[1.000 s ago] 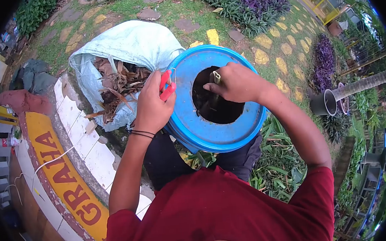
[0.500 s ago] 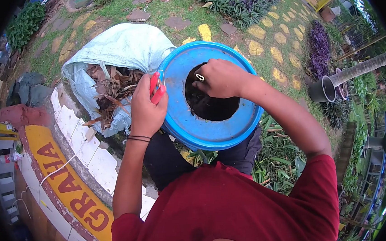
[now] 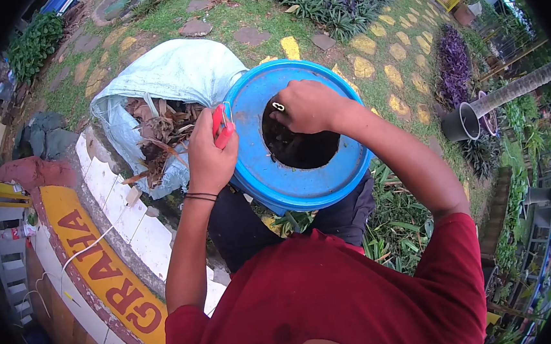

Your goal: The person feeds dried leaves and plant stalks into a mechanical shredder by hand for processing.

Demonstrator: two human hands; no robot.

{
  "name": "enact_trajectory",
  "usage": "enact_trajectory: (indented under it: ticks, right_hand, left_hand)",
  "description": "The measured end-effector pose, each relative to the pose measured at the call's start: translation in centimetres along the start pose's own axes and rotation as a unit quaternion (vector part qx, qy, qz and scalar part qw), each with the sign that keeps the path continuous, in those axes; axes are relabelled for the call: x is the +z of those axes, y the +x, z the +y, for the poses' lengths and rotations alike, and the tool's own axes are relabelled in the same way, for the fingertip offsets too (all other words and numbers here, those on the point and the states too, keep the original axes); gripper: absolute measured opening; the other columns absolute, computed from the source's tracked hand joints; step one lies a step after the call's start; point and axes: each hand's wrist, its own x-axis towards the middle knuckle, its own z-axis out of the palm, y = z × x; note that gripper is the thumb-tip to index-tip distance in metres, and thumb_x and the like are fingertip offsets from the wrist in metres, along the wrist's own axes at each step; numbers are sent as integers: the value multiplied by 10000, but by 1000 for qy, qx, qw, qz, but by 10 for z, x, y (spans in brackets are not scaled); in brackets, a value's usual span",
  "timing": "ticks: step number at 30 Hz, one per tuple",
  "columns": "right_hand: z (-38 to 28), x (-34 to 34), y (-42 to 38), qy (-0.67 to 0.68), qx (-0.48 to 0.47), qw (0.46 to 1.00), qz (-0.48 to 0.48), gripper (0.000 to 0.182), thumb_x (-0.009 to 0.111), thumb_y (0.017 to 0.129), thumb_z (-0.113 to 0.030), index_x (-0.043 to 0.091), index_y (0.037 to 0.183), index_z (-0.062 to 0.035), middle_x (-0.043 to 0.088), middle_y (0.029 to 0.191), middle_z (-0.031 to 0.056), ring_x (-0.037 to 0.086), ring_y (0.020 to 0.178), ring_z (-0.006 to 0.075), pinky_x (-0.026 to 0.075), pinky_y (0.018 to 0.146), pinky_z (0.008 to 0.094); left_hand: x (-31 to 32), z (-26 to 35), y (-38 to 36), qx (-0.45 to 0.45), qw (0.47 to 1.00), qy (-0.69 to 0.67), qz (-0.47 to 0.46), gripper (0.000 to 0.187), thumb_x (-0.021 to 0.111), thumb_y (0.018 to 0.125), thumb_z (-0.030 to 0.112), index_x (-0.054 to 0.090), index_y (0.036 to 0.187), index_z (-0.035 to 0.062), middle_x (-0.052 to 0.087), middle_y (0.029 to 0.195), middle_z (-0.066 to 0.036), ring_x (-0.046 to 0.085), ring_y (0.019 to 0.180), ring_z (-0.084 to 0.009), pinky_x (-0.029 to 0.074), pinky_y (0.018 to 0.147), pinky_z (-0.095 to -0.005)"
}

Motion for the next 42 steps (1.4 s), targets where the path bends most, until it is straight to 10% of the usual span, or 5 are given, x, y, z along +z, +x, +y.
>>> enact_trajectory:
  ticks: [19, 39, 42]
  right_hand:
    - [16, 77, 15, -101, -12, 986, -132, 238, 689, 769, -165, 730, 930, 6, 724, 983, 214, 709, 956, 375, 577, 817, 447]
    - [14, 47, 17, -54, -22, 998, -24, 237, 697, 756, -143, 724, 940, 3, 725, 950, 211, 712, 935, 375, 579, 814, 448]
    - [11, 78, 15, -122, -35, 982, -139, 252, 695, 778, -147, 734, 986, -10, 730, 1027, 187, 712, 985, 354, 574, 837, 439]
  left_hand:
    - [1, -8, -5, 11, 1000, 3, 22, 193, 641, 920, 127, 487, 922, 11, 538, 790, -174, 539, 712, -367, 450, 684, -431]
    - [3, -12, -6, -15, 1000, -9, 17, 263, 648, 918, 187, 482, 941, -16, 542, 831, -224, 550, 774, -439, 451, 711, -484]
    - [3, -10, -8, -17, 1000, -7, 23, 263, 648, 918, 186, 481, 941, -15, 545, 831, -227, 554, 782, -444, 453, 716, -486]
